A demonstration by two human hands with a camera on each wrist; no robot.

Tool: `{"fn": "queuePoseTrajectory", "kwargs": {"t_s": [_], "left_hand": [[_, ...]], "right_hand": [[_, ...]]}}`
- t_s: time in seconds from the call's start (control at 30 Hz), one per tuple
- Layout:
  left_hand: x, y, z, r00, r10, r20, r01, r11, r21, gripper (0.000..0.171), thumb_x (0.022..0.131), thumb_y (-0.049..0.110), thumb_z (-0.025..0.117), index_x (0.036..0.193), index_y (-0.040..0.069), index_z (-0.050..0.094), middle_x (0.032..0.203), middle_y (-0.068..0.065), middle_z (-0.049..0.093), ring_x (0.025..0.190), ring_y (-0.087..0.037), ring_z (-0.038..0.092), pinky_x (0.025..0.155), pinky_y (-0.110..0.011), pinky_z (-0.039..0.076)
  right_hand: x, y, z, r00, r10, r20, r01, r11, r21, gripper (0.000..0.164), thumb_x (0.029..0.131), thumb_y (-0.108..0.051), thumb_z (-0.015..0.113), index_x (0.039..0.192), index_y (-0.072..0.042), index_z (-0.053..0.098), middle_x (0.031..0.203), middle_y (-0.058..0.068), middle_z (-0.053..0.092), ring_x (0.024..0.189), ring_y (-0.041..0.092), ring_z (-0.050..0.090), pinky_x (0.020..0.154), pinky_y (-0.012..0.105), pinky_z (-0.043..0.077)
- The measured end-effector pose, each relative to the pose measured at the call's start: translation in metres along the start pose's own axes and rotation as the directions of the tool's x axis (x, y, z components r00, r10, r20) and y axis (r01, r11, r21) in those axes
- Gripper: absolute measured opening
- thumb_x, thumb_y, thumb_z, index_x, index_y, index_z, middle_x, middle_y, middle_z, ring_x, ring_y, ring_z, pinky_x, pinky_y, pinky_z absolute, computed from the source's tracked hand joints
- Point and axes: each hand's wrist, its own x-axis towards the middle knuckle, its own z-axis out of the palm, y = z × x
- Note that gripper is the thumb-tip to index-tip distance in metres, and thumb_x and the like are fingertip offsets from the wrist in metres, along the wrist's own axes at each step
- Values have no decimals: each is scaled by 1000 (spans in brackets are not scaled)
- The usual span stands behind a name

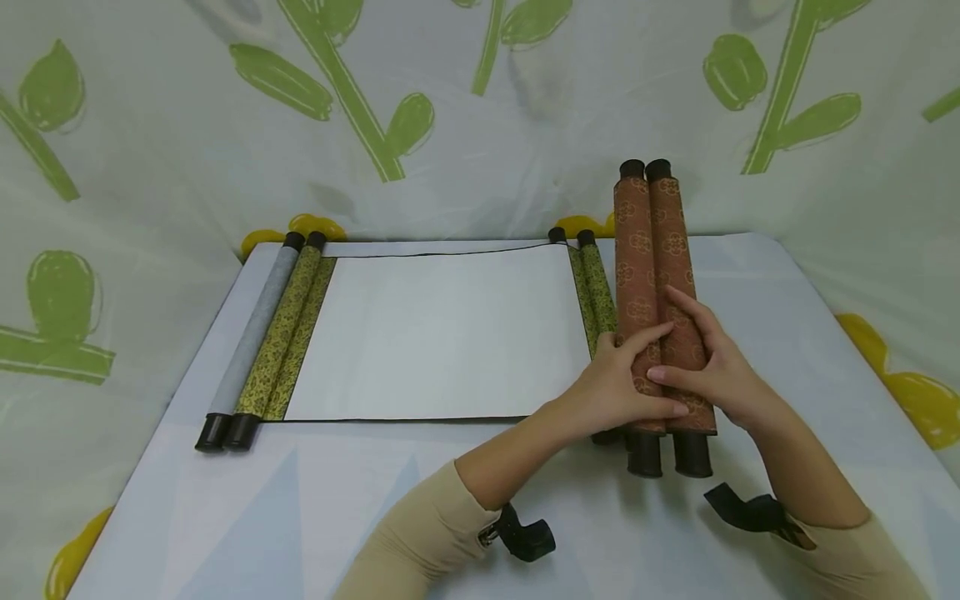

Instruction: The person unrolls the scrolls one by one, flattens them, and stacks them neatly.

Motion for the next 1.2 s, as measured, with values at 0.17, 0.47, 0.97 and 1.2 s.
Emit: {"fn": "queuePoseTrajectory", "kwargs": {"t_s": [0.17, 0.47, 0.97, 1.2], "left_hand": [[-10, -6, -8, 999, 23, -44, -23, 1000, 13, 83, 77, 42, 76, 144, 47, 28, 135, -13, 33, 111, -13, 42, 79, -23, 45], [-30, -17, -25, 997, -2, -81, -4, 998, -69, 83, 76, 35, 79, 145, 42, 32, 133, -10, 32, 111, -15, 41, 85, -26, 43], [-60, -28, -57, 988, -81, -135, 68, 992, -103, 87, 75, 35, 80, 142, 52, 27, 138, -14, 26, 117, -27, 45, 86, -35, 47], [-69, -32, -68, 990, -61, -128, 41, 988, -151, 89, 77, 14, 76, 147, 42, 28, 134, -15, 26, 110, -26, 46, 81, -34, 49]], "right_hand": [[7, -7, 12, 1000, -11, 6, 11, 1000, -6, 90, 85, 2, 64, 152, -30, 13, 147, 20, 20, 107, 3, 53, 76, 24, 52], [20, -10, 37, 1000, -10, -6, 10, 997, 77, 81, 87, 1, 64, 151, -28, 23, 138, 5, 34, 107, 8, 52, 78, 23, 50], [40, -18, 68, 994, -28, 107, 10, 985, 170, 85, 86, 2, 62, 152, -27, 18, 149, 14, 24, 112, 17, 51, 81, 31, 52], [46, -19, 75, 990, -39, 136, 18, 988, 154, 86, 83, 5, 58, 152, -26, 17, 152, 14, 18, 116, 32, 45, 80, 34, 50]]}}
